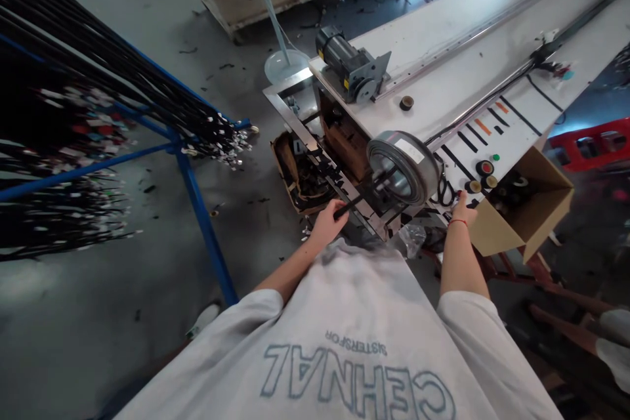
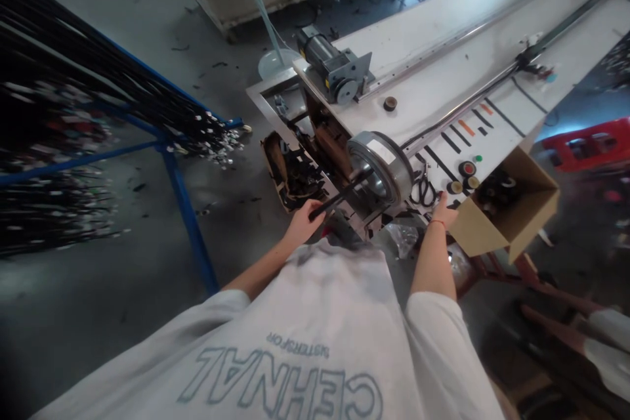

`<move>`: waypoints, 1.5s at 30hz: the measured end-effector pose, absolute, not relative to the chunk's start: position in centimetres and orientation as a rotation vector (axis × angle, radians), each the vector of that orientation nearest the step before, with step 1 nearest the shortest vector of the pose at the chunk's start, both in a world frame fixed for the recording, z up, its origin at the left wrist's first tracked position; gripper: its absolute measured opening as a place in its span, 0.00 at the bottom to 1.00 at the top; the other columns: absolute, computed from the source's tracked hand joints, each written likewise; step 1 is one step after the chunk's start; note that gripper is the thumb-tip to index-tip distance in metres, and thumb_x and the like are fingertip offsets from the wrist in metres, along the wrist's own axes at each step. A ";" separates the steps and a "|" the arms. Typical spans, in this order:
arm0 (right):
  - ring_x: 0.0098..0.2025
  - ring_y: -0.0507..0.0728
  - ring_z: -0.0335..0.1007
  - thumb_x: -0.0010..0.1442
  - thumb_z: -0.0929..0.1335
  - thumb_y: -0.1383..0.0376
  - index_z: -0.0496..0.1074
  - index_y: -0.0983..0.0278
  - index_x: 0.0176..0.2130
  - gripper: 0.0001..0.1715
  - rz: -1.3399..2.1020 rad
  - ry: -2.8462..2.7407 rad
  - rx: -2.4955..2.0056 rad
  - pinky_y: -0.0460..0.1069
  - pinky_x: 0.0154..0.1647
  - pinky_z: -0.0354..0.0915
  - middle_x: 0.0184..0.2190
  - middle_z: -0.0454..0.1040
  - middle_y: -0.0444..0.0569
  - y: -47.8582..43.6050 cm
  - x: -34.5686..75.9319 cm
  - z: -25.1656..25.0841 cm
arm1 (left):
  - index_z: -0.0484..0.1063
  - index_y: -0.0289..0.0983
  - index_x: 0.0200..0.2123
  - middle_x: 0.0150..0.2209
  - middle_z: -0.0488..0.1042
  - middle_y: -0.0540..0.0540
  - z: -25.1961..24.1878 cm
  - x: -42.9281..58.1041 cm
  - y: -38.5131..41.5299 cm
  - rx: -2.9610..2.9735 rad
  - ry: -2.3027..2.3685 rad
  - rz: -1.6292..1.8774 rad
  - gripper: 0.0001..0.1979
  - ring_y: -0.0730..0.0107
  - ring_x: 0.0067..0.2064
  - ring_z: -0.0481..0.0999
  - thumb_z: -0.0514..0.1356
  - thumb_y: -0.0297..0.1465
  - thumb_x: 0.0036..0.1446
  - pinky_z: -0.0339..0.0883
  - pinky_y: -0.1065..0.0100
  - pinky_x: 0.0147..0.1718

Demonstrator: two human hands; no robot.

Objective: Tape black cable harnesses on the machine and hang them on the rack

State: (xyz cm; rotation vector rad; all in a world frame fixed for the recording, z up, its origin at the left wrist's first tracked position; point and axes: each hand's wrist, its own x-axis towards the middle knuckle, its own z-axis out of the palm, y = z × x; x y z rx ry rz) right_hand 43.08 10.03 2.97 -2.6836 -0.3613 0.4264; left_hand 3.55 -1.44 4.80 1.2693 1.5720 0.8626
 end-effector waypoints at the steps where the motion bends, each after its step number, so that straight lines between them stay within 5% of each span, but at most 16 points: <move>1: 0.59 0.70 0.66 0.57 0.64 0.36 0.67 0.72 0.54 0.47 0.425 -0.363 -2.688 0.59 0.60 0.64 0.54 0.69 0.69 10.1 43.1 2.9 | 0.67 0.38 0.43 0.40 0.78 0.45 4.9 3.8 -1.2 1.266 1.569 0.884 0.11 0.64 0.41 0.78 0.59 0.31 0.56 0.70 0.66 0.40; 9: 0.57 0.70 0.68 0.56 0.64 0.36 0.67 0.72 0.52 0.45 0.391 -0.407 -2.681 0.60 0.59 0.65 0.54 0.70 0.68 10.0 43.5 2.3 | 0.67 0.38 0.43 0.38 0.78 0.45 5.5 6.2 1.6 1.357 1.560 0.846 0.11 0.62 0.41 0.79 0.60 0.26 0.55 0.70 0.65 0.42; 20: 0.56 0.72 0.69 0.55 0.62 0.32 0.68 0.67 0.51 0.46 0.363 -0.353 -2.728 0.65 0.56 0.66 0.51 0.71 0.67 10.0 42.6 3.0 | 0.71 0.38 0.42 0.37 0.79 0.44 4.9 7.7 4.1 1.556 1.762 0.602 0.08 0.60 0.40 0.79 0.61 0.32 0.58 0.68 0.67 0.38; 26: 0.56 0.73 0.68 0.56 0.57 0.29 0.68 0.70 0.51 0.51 0.335 -0.341 -2.743 0.65 0.57 0.64 0.52 0.71 0.69 10.0 42.0 3.5 | 0.73 0.38 0.37 0.32 0.79 0.45 2.5 5.3 2.4 1.658 1.775 0.365 0.09 0.62 0.36 0.78 0.59 0.37 0.60 0.66 0.69 0.35; 31: 0.56 0.72 0.68 0.55 0.62 0.32 0.68 0.70 0.51 0.48 0.330 -0.390 -2.732 0.64 0.57 0.65 0.52 0.70 0.70 9.8 42.3 3.4 | 0.74 0.37 0.40 0.37 0.79 0.40 -1.1 1.8 -0.2 1.686 1.690 0.143 0.11 0.57 0.40 0.79 0.56 0.36 0.62 0.67 0.67 0.37; 45: 0.58 0.72 0.67 0.56 0.64 0.34 0.66 0.71 0.53 0.47 0.393 -0.341 -2.715 0.62 0.58 0.64 0.54 0.69 0.70 9.7 41.8 4.1 | 0.70 0.39 0.43 0.34 0.78 0.42 3.6 1.7 -3.8 1.669 1.723 0.497 0.16 0.58 0.37 0.79 0.47 0.40 0.69 0.67 0.66 0.36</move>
